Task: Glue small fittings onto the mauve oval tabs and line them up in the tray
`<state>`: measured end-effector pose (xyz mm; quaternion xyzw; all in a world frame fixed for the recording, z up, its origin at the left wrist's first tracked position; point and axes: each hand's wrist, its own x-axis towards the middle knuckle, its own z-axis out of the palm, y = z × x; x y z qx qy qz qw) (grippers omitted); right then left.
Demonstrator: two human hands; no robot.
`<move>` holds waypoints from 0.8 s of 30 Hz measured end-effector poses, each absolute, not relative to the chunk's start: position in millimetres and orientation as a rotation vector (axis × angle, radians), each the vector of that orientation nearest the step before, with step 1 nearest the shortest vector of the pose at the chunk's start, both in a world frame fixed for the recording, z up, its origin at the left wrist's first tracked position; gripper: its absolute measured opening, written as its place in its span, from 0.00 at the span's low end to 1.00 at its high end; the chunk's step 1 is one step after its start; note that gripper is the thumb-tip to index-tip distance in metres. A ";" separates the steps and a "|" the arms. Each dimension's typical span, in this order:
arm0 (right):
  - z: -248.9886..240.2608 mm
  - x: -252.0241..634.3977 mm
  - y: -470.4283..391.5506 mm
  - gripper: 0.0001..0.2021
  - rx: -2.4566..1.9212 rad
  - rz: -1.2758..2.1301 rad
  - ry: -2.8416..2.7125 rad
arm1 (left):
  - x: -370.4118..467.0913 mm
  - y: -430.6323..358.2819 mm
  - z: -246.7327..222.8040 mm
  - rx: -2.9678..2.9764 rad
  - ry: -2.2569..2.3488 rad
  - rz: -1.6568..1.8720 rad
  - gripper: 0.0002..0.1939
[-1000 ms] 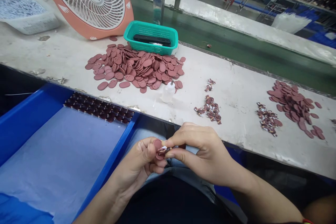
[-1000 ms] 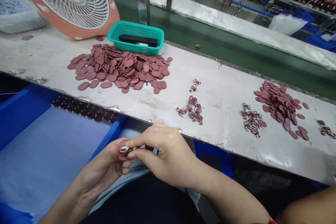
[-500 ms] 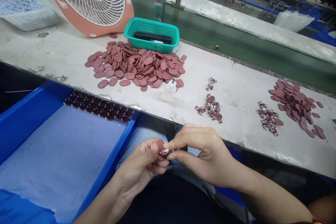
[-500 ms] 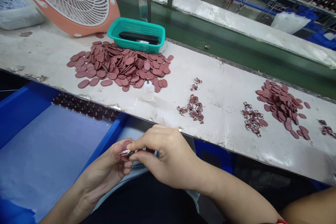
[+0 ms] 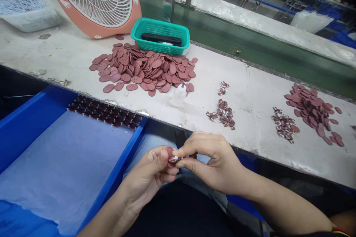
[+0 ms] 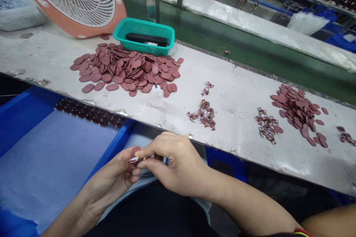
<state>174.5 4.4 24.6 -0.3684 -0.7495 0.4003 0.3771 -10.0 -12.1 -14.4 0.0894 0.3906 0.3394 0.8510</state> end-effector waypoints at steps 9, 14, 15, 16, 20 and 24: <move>23.4 170.0 3.8 0.05 -0.917 0.988 -1.913 | -14.5 -13.4 -12.9 0.207 0.803 0.710 0.17; 23.2 166.1 3.0 0.04 -0.895 0.992 -1.905 | -18.5 -14.4 -12.2 0.211 0.818 0.730 0.17; 23.2 165.4 2.8 0.03 -0.890 0.991 -1.902 | -19.5 -14.7 -12.0 0.212 0.818 0.733 0.17; 23.2 164.8 2.6 0.03 -0.886 0.989 -1.899 | -20.5 -15.0 -11.9 0.213 0.816 0.732 0.17; 23.8 162.9 3.0 0.03 -0.875 0.994 -1.910 | -23.6 -16.6 -15.2 0.214 0.808 0.735 0.17; 27.5 161.7 5.6 0.04 -0.859 1.015 -1.973 | -25.9 -17.2 -20.5 0.210 0.786 0.738 0.17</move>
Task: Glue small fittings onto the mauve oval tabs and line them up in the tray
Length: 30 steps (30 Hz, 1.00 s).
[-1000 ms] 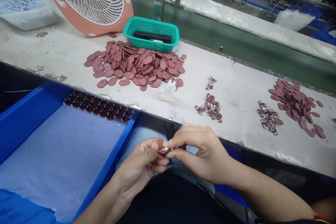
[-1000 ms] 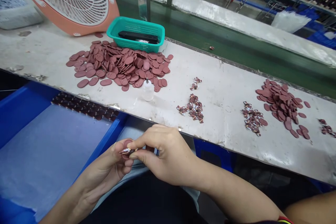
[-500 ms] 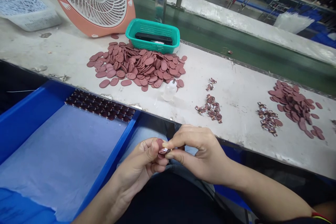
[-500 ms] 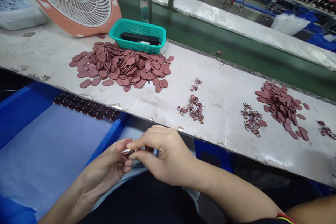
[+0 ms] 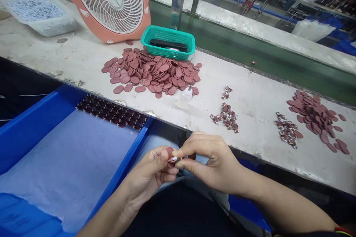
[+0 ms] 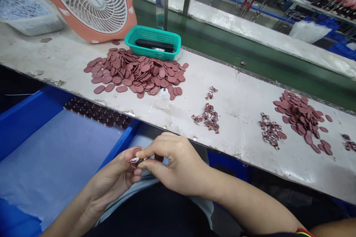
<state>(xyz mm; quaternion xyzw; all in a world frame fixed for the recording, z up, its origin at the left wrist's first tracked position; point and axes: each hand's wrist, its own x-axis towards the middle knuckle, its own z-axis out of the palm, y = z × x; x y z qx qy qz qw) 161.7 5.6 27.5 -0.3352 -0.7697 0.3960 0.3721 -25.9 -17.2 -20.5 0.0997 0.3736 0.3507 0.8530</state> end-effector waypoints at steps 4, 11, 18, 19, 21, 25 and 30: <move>32.8 161.7 7.3 0.08 -0.855 1.000 -2.048 | -28.1 -15.6 -21.8 0.214 0.708 0.734 0.17; 27.7 159.6 7.8 0.17 -0.919 0.985 -1.979 | -34.4 -16.9 -33.8 0.146 0.647 0.762 0.17; 14.6 150.3 8.8 0.10 -0.997 1.101 -1.930 | -41.2 -13.7 -39.7 0.172 0.686 0.761 0.23; 13.2 149.4 9.2 0.09 -1.001 1.108 -1.931 | -42.2 -12.8 -39.2 0.174 0.679 0.757 0.23; 11.0 147.3 10.0 0.08 -1.002 1.131 -1.926 | -44.1 -11.4 -38.0 0.179 0.667 0.760 0.22; 8.3 141.4 12.4 0.11 -0.982 1.170 -1.882 | -48.6 -10.4 -37.0 0.216 0.673 0.766 0.23; 4.1 132.0 16.7 0.08 -0.896 1.148 -1.860 | -55.0 -8.3 -37.8 0.205 0.687 0.768 0.22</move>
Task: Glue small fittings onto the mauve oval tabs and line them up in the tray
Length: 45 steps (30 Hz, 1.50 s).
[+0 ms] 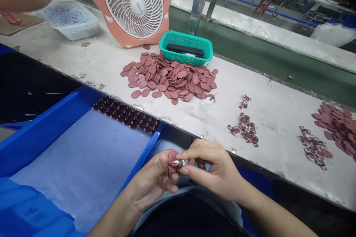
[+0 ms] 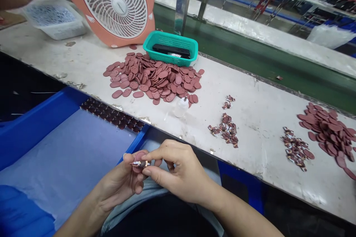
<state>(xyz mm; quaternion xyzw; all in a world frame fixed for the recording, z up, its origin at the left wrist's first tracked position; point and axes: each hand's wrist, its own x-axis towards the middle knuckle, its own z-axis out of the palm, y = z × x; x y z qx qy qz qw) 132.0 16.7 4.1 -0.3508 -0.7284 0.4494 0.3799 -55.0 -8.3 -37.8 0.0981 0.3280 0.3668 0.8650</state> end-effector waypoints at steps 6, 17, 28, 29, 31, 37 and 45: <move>-4.1 117.8 20.6 0.06 -0.908 0.951 -1.800 | -61.7 -2.2 -36.8 0.247 0.773 0.814 0.32; -58.3 82.2 24.7 0.11 -0.919 0.122 -2.008 | -69.0 -4.9 -48.7 0.676 1.348 1.305 0.12; -55.0 77.1 13.1 0.08 -0.809 0.138 -2.171 | -109.3 9.9 -87.3 0.808 1.762 1.086 0.17; -54.4 81.1 9.6 0.07 -0.788 0.148 -2.185 | -120.9 16.2 -97.5 0.848 1.827 1.032 0.17; -56.1 89.6 3.7 0.07 -0.790 0.179 -2.204 | -144.1 30.6 -119.1 0.949 1.959 0.893 0.14; -67.8 106.3 -1.4 0.06 -0.904 0.199 -2.185 | -177.9 63.0 -161.0 1.193 2.159 0.349 0.14; -69.3 112.6 -1.7 0.06 -0.952 0.200 -2.163 | -174.3 73.0 -169.9 1.364 2.184 0.099 0.17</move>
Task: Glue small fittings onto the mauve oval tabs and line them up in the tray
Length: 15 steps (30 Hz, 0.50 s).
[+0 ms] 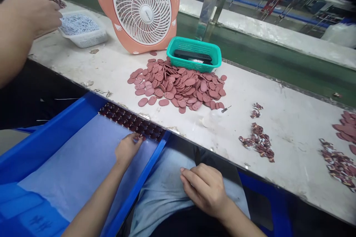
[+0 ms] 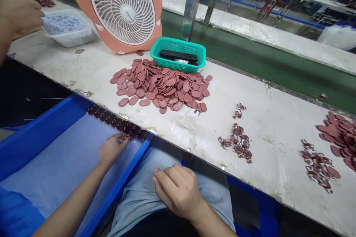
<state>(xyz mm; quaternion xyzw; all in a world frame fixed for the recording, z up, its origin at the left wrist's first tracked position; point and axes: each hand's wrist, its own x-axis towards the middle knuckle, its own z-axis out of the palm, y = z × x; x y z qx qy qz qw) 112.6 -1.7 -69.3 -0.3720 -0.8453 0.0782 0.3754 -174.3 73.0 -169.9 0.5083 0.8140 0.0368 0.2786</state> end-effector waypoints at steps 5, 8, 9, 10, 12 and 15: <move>-68.0 115.3 -0.5 0.07 -0.954 0.192 -2.150 | -173.0 76.1 -174.9 1.391 2.200 0.080 0.17; -65.1 119.9 1.3 0.08 -0.964 0.177 -2.126 | -173.8 75.1 -172.3 1.423 2.209 0.145 0.17; -63.6 122.9 2.4 0.09 -0.970 0.167 -2.106 | -174.3 73.3 -168.7 1.436 2.224 0.189 0.17; -61.8 126.6 4.1 0.09 -0.981 0.153 -2.077 | -174.6 70.9 -163.5 1.451 2.251 0.249 0.17; -57.5 135.8 9.4 0.13 -1.028 0.115 -1.977 | -173.2 64.6 -147.8 1.494 2.337 0.430 0.18; -51.0 148.5 24.2 0.17 -1.172 0.032 -1.739 | -160.1 59.4 -115.1 1.638 2.425 0.808 0.20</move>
